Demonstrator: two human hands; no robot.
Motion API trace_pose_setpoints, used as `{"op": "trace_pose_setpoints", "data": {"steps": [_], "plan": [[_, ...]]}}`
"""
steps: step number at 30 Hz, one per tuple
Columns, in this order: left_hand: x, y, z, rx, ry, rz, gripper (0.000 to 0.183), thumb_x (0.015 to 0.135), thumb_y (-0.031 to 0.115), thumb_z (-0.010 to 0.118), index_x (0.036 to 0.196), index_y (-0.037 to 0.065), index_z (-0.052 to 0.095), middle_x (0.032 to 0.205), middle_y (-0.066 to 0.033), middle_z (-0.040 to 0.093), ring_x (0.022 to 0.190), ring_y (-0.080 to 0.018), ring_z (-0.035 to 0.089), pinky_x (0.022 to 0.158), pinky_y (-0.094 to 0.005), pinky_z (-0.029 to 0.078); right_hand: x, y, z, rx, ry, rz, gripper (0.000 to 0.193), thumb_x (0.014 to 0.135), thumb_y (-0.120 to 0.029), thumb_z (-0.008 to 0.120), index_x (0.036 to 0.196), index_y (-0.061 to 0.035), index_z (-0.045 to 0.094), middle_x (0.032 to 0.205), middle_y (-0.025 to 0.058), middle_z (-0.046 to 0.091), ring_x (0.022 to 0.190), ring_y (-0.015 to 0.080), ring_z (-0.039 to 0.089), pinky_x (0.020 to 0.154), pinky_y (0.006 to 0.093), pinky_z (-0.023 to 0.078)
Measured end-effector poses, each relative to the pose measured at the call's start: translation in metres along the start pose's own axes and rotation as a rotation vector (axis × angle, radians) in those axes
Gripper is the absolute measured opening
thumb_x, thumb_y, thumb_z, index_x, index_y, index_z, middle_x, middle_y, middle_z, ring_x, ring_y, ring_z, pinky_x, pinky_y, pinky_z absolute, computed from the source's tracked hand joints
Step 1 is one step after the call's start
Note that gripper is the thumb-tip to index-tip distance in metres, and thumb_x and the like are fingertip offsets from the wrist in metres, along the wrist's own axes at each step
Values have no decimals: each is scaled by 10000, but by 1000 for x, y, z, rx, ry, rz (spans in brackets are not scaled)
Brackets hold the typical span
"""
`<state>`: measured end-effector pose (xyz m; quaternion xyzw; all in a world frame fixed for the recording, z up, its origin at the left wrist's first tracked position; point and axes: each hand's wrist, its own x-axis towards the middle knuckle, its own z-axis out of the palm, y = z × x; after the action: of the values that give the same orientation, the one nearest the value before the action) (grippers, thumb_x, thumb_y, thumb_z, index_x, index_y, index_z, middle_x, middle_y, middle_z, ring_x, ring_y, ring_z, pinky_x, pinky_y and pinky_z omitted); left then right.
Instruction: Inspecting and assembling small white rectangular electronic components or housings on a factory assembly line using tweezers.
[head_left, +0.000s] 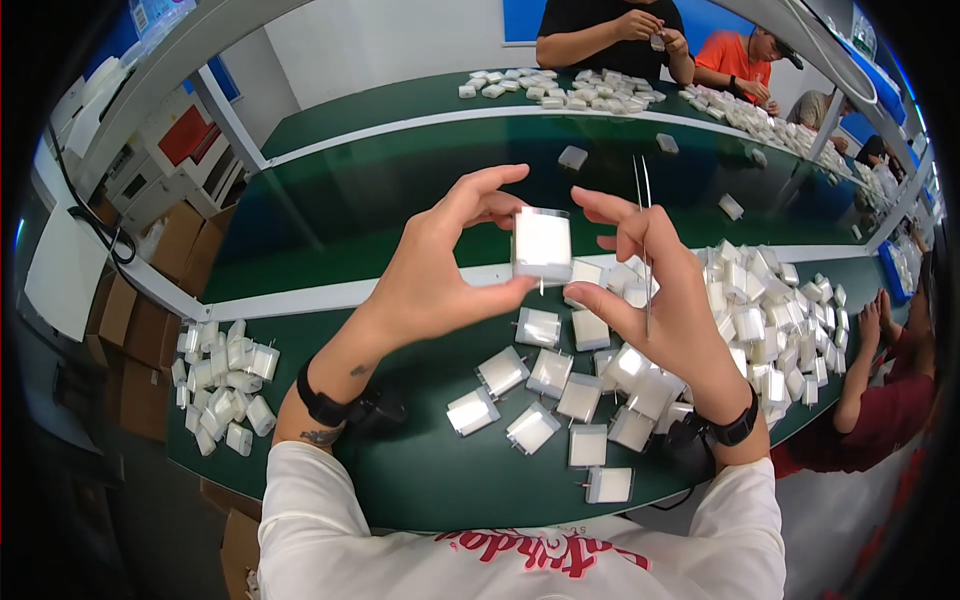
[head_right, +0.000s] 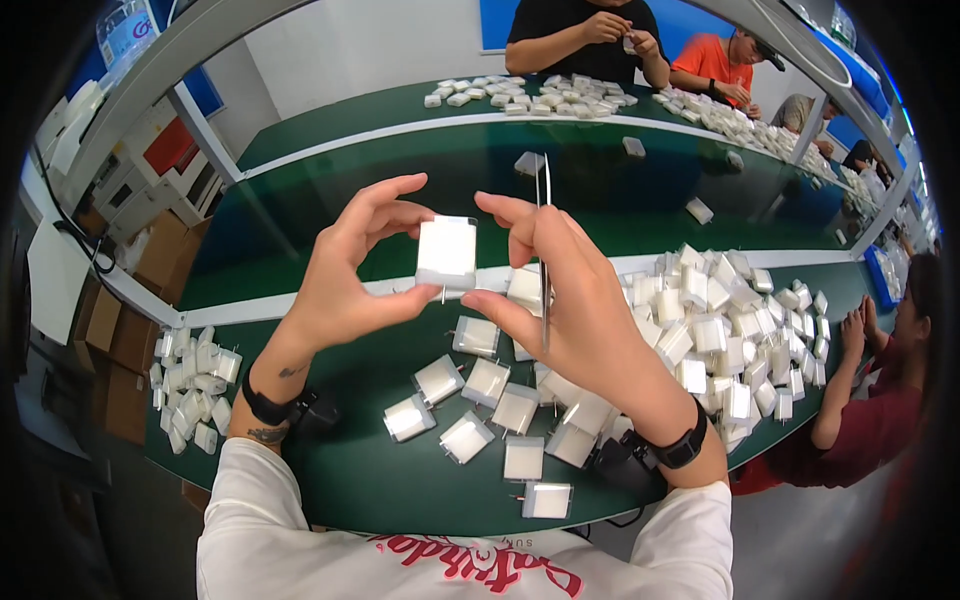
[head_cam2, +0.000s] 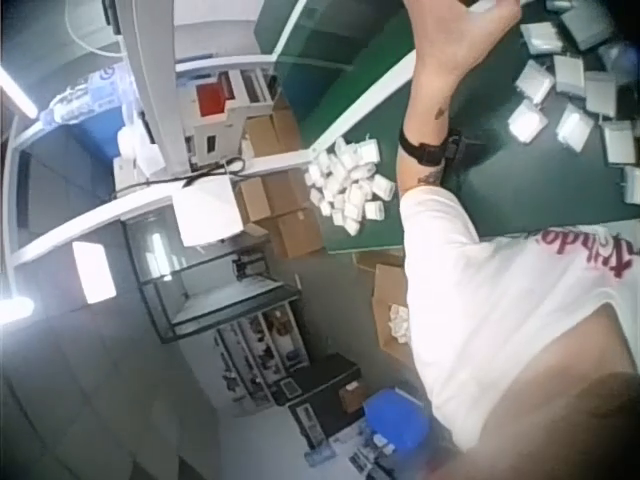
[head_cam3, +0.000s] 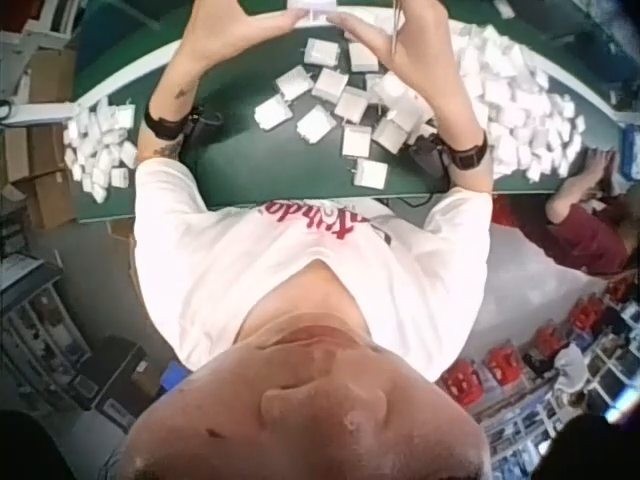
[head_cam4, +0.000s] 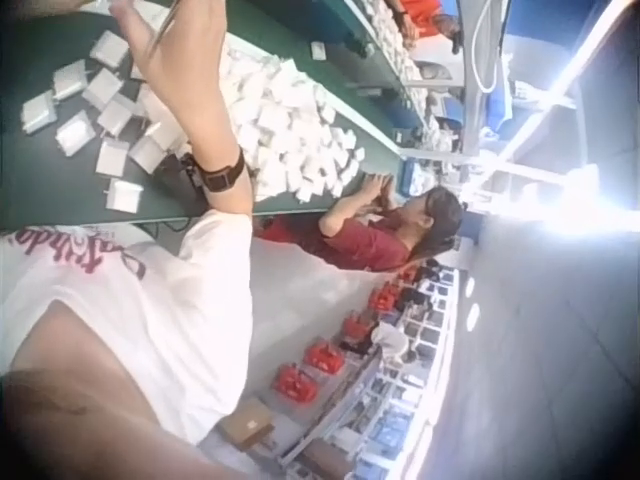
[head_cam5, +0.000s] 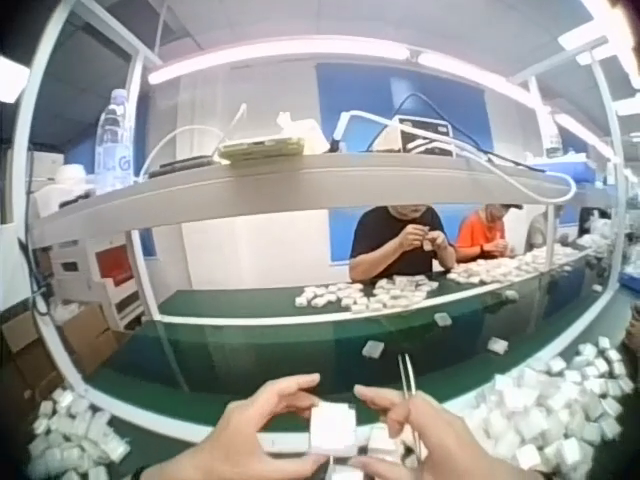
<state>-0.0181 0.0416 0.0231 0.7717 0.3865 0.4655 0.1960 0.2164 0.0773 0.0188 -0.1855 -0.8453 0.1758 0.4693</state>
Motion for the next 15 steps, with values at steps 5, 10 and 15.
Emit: {"op": "trace_pose_setpoints", "data": {"steps": [5,10,15], "plan": [[-19,26,4,26,73,108,834,685,58,799,1425,14,417,1196,-159,644,1140,-247,621,1035,-393,466,-3,-9,1,264,-29,-25,438,756,-88,838,903,-56,426,1278,214,611,1034,266,656,850,361,540],[-25,31,7,67,117,212,837,660,100,862,1394,21,468,1201,-144,646,1106,-269,618,978,-392,491,-6,-17,1,248,-6,-97,478,717,-91,869,869,-76,416,1247,233,628,1115,299,641,889,380,544],[-29,29,-8,292,24,367,761,603,149,903,1281,25,581,1187,-121,655,1067,-293,613,904,-381,503,-5,-22,-8,101,-84,-306,517,668,-153,906,851,-102,425,1236,279,624,1086,348,639,866,394,524]]}}
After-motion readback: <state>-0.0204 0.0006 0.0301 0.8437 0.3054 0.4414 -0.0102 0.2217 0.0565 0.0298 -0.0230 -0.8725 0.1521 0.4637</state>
